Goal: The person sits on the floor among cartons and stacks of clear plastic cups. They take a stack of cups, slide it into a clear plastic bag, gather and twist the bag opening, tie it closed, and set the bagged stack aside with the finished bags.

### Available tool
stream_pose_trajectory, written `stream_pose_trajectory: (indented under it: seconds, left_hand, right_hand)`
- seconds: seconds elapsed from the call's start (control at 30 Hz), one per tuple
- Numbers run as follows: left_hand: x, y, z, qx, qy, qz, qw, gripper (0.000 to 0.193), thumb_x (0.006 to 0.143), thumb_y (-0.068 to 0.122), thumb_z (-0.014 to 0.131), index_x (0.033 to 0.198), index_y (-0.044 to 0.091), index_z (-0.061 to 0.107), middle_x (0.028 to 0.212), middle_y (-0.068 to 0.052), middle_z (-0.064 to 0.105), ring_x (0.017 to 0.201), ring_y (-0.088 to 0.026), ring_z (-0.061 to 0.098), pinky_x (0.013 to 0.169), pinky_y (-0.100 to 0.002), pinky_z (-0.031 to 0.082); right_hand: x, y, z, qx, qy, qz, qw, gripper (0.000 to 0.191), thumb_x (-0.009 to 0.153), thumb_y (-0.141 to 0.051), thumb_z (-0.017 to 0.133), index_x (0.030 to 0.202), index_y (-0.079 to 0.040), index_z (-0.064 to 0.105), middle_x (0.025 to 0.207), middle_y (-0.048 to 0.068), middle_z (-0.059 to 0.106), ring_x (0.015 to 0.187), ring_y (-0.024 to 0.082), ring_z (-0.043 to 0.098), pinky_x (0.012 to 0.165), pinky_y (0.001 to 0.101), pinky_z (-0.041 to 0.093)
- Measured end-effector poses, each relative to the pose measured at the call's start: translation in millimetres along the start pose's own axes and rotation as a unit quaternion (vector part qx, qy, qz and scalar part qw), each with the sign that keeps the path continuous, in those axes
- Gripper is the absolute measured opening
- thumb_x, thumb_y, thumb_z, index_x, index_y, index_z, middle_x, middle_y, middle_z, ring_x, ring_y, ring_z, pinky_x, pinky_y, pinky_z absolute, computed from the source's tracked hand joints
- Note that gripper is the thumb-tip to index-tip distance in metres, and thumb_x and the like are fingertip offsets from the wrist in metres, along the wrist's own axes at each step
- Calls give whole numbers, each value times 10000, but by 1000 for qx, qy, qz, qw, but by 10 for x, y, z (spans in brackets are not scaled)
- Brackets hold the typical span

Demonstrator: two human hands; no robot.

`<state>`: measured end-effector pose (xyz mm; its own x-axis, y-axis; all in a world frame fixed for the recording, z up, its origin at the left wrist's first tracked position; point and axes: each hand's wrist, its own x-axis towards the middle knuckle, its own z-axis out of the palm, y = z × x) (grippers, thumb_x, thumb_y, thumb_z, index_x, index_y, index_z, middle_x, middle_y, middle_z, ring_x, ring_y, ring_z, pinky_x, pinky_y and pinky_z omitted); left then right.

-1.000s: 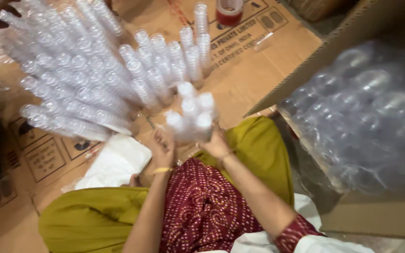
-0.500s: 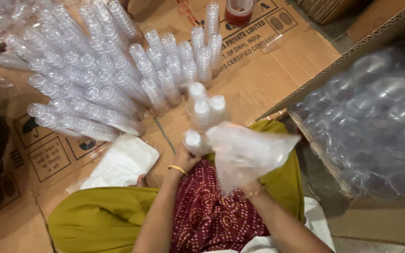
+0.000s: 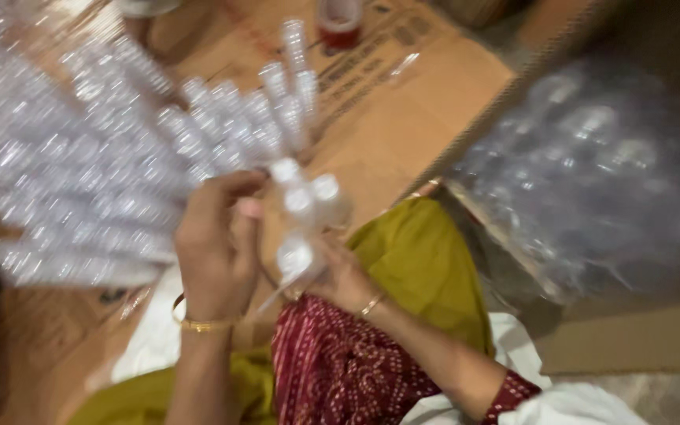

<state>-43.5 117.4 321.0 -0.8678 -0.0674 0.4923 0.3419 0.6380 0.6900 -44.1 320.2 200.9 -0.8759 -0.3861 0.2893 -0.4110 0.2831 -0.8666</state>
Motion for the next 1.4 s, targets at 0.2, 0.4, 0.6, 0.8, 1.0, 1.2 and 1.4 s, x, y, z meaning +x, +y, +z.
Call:
stream_pose_trajectory:
  seconds: [0.2, 0.4, 0.6, 0.8, 1.0, 1.2, 1.4]
  left_hand:
    - [521, 1011, 752, 196, -272, 19, 942, 377, 950, 423, 537, 983, 130, 772, 907, -133, 762, 788, -357, 715, 766, -472, 531]
    - [276, 676, 937, 310, -332, -130, 882, 420, 968, 453, 475, 853, 189, 780, 820, -137, 751, 732, -379, 726, 706, -514, 581]
    - [359, 741, 830, 291, -334, -153, 883, 480, 983, 514, 464, 878, 192, 805, 859, -191, 747, 822, -434, 708, 778, -542, 562]
    - [140, 1266, 323, -130, -129, 16, 983, 373, 1097, 234, 464, 1348, -28, 548, 1257, -200, 661, 1169, -271, 638, 1020, -400, 477]
    - [-283, 1361, 442, -279, -122, -108, 946, 279, 1052, 107, 513, 1296, -27, 544, 1103, -128, 686, 1020, -159, 669, 929, -298, 526]
    - [-541, 851, 888, -119, -157, -183, 963, 200, 1016, 152, 566, 1158, 50, 662, 836, -71, 696, 704, -152, 631, 603, -284, 493]
    - [-913, 18, 838, -40, -234, -295, 926, 185, 970, 231, 601, 1054, 111, 714, 734, -50, 740, 647, -142, 703, 617, -317, 527]
  right_hand:
    - [-12, 238, -65, -44, -76, 57, 995, 377, 989, -207, 429, 1214, 70, 552, 1191, 264, 642, 1124, 382, 635, 943, 434, 512]
    - [-128, 603, 82, -257, 54, -166, 950, 387, 1065, -85, 510, 1336, 188, 465, 1237, 241, 620, 1242, 333, 647, 1213, 404, 515]
    - [-127, 875, 162, 100, -43, 62, 992, 606, 824, -260, 763, 1313, 31, 556, 1222, 228, 631, 1126, 355, 618, 995, 407, 511]
    - [-494, 292, -140, -73, -2, 107, 992, 924, 732, -432, 901, 1423, 31, 501, 1265, 264, 629, 1153, 347, 612, 975, 420, 516]
    - [-990, -647, -1430, 5, 206, 146, 968, 635, 894, -298, 770, 1384, 18, 515, 1252, 148, 631, 1141, 243, 636, 1021, 384, 526]
    - [-81, -376, -3431, -4, 394, 476, 786, 868, 951, -487, 639, 1649, -208, 204, 1557, 81, 392, 1183, 307, 512, 797, 589, 488]
    - [1110, 459, -4609, -257, 255, 374, 854, 542, 1024, -379, 561, 1454, -52, 515, 1264, 136, 676, 1082, 271, 672, 933, 433, 560]
